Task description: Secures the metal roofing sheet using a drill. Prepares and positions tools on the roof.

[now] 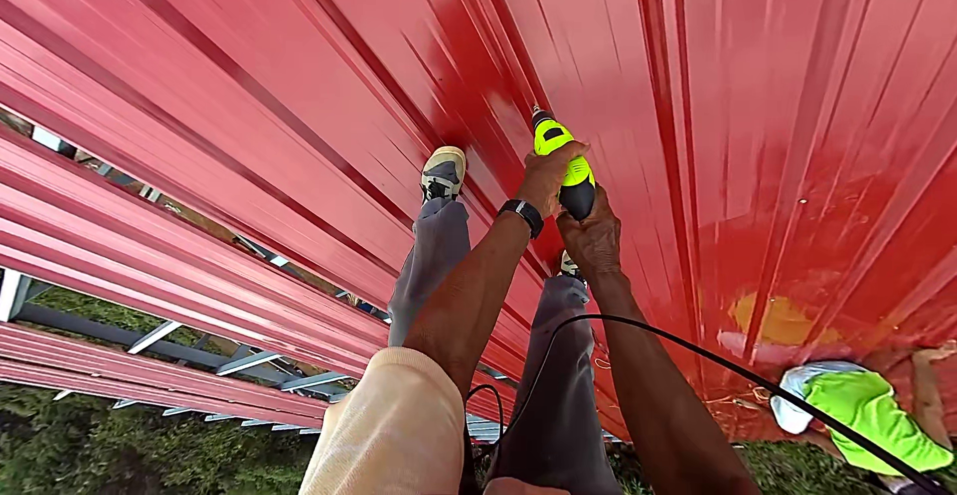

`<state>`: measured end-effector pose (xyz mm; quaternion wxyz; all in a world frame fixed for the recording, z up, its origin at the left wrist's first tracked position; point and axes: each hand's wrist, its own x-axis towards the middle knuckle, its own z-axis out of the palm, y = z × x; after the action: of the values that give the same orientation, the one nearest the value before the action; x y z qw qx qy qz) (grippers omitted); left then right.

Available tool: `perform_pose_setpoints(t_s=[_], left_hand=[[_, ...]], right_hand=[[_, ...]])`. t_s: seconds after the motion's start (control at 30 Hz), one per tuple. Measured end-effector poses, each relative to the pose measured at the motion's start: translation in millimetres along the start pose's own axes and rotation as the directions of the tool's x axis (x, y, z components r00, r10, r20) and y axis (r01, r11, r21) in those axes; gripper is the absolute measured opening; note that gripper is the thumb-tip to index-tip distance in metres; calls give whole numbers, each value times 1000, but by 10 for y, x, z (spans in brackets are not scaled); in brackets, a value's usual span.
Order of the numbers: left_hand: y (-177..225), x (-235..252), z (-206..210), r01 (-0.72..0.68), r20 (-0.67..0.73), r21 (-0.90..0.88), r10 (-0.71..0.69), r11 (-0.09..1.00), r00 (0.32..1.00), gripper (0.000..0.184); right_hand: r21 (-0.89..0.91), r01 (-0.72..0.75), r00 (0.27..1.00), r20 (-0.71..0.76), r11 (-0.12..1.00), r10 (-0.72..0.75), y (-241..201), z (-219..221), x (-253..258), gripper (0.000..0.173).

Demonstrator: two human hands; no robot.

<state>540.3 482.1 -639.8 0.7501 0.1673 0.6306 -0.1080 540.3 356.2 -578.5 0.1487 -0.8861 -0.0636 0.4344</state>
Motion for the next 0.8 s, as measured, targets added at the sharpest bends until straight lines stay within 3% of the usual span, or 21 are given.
perform_pose_setpoints(t_s=[0.27, 0.43, 0.8], left_hand=[[25, 15, 21, 26, 36, 10, -27, 1000, 999, 65], [-51, 47, 17, 22, -53, 19, -21, 1000, 998, 80], [11, -3, 64, 39, -58, 40, -37, 998, 998, 85]], right_hand=[[0, 17, 1000, 2, 1000, -17, -17, -42, 18, 62], [33, 51, 999, -1, 998, -51, 52, -16, 21, 54], [32, 40, 999, -26, 999, -39, 2, -44, 8, 56]])
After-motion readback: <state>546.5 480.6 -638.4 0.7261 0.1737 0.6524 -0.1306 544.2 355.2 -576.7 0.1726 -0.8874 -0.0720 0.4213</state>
